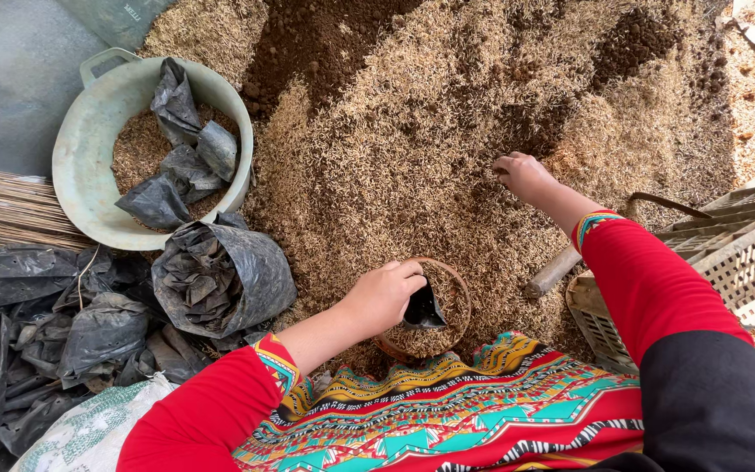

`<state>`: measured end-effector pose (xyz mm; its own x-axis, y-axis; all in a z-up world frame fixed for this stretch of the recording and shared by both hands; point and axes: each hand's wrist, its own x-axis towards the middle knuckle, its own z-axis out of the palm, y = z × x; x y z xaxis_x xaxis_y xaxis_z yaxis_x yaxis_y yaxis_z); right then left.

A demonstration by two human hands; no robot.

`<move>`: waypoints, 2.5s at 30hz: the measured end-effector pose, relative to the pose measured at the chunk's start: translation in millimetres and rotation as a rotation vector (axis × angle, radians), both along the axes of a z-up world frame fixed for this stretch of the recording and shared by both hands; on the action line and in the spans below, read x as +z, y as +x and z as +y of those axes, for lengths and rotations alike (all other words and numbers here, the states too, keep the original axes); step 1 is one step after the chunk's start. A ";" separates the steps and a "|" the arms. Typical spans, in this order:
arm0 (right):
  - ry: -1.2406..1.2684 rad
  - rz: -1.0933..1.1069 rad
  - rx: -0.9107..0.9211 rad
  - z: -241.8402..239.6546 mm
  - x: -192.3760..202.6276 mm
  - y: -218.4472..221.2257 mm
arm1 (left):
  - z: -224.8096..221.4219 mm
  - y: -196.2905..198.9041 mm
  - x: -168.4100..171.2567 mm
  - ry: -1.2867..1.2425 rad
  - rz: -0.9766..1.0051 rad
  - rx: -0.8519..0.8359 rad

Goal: The person scoops loose dried plant material from a large pile into small black plastic pouches using both hands, then places the filled pouches into a nearby white plastic crate. The process is repeated continuously throughout the clip.

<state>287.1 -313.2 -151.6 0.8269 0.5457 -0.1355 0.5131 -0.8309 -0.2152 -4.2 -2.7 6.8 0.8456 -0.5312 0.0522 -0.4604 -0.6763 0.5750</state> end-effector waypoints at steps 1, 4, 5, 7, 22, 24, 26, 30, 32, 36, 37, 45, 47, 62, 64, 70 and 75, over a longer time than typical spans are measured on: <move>0.079 0.021 -0.002 2.1 5.2 -1.9 | -0.4 -0.4 0.7 -0.006 -0.010 -0.001; 0.043 0.398 -0.198 7.7 22.9 -5.2 | -1.1 -1.2 1.2 -0.005 -0.039 -0.012; 0.014 0.378 -0.175 8.1 28.9 -6.6 | -1.4 -2.2 0.8 -0.002 -0.047 -0.018; -0.044 0.338 -0.130 9.1 38.9 -10.4 | -1.5 -4.3 -0.3 0.031 -0.021 -0.021; -0.864 -0.652 -0.333 -130.3 158.9 -8.2 | 1.0 -12.9 5.1 0.067 -0.047 -0.009; -0.673 -0.822 -0.205 -130.4 143.1 -16.4 | -3.5 -12.7 5.6 0.102 -0.021 -0.010; -0.406 -0.003 -0.325 -99.4 108.0 -28.0 | -7.5 -10.0 7.1 0.180 0.050 -0.015; -0.120 -0.032 0.213 -42.6 44.8 -68.0 | -16.0 -7.1 8.1 0.109 -0.097 -0.040; -0.143 0.074 0.178 -25.8 30.2 -76.2 | -17.8 -6.5 9.1 0.122 -0.113 -0.045; -0.150 -0.048 0.203 -22.5 23.3 -68.9 | -19.6 -6.2 11.1 0.154 -0.096 -0.042; -0.133 -0.090 0.228 -23.4 20.8 -65.0 | -20.1 -6.5 11.0 0.158 -0.084 -0.043; -0.052 0.007 0.050 -53.6 -5.1 -41.6 | -17.4 -6.4 6.2 0.101 -0.118 -0.049; -0.021 0.014 -0.037 -64.6 -4.5 -36.9 | -16.9 -6.9 6.0 0.119 -0.105 -0.054; -0.012 0.104 -0.060 -66.6 -0.7 -37.6 | -20.6 -5.5 10.2 0.126 -0.090 -0.062; 0.063 0.151 -0.134 -61.6 11.0 -42.0 | -20.4 -5.8 8.4 0.121 -0.090 -0.066; -0.111 0.041 0.404 -46.9 68.1 -59.2 | -19.4 -3.5 6.0 0.119 -0.102 -0.081; 0.277 0.002 -0.262 -117.3 142.7 -26.2 | -14.1 -5.5 6.4 0.107 -0.115 -0.068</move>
<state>260.9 -430.5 -8.9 0.9433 0.3316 -0.0141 0.2901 -0.8443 -0.4505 -9.7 -16.8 13.3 0.7992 -0.5948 0.0862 -0.5657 -0.6961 0.4421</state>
